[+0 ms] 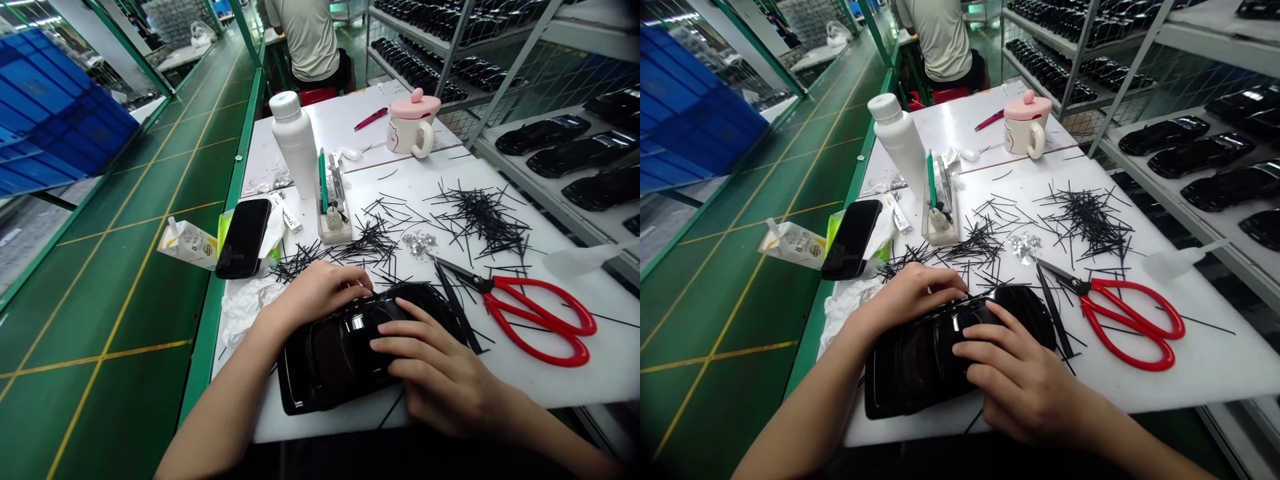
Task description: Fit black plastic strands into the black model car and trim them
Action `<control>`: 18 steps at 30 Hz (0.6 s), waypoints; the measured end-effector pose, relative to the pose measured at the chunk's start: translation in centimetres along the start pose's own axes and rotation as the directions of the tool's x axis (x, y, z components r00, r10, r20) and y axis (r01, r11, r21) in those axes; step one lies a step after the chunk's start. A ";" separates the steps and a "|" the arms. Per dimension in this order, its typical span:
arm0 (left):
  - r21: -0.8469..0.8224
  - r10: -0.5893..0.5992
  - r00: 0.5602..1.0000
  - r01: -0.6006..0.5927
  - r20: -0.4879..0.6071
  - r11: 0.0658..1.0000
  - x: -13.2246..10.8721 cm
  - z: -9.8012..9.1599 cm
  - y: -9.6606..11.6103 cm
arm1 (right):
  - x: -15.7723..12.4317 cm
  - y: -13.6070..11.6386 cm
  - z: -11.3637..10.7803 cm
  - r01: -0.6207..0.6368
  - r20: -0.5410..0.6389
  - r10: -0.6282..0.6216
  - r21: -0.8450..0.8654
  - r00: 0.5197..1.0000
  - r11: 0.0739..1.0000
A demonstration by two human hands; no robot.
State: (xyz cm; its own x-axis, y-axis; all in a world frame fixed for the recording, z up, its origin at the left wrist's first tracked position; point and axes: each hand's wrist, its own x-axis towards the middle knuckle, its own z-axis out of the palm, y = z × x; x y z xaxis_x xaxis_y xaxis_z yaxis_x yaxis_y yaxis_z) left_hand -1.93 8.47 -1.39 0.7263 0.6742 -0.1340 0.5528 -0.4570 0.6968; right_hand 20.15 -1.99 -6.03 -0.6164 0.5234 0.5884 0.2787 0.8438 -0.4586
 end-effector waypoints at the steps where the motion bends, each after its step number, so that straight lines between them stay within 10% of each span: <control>1: -0.002 -0.016 1.000 0.016 -0.002 1.000 0.0 0.0 0.0 | 0.0 0.0 0.0 -0.001 0.000 0.001 -0.002 1.000 1.000; 18: -0.019 0.057 0.998 -0.057 -0.002 0.998 0.0 -0.1 0.4 | 0.1 -0.1 0.0 -0.007 -0.014 0.007 -0.002 1.000 1.000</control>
State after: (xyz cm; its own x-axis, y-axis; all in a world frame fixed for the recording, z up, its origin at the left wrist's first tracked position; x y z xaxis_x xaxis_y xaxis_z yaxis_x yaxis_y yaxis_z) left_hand -1.76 8.32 -1.07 0.7556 0.6485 -0.0924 0.5026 -0.4836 0.7166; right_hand 20.12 -2.02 -5.95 -0.6044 0.5305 0.5944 0.2844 0.8406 -0.4610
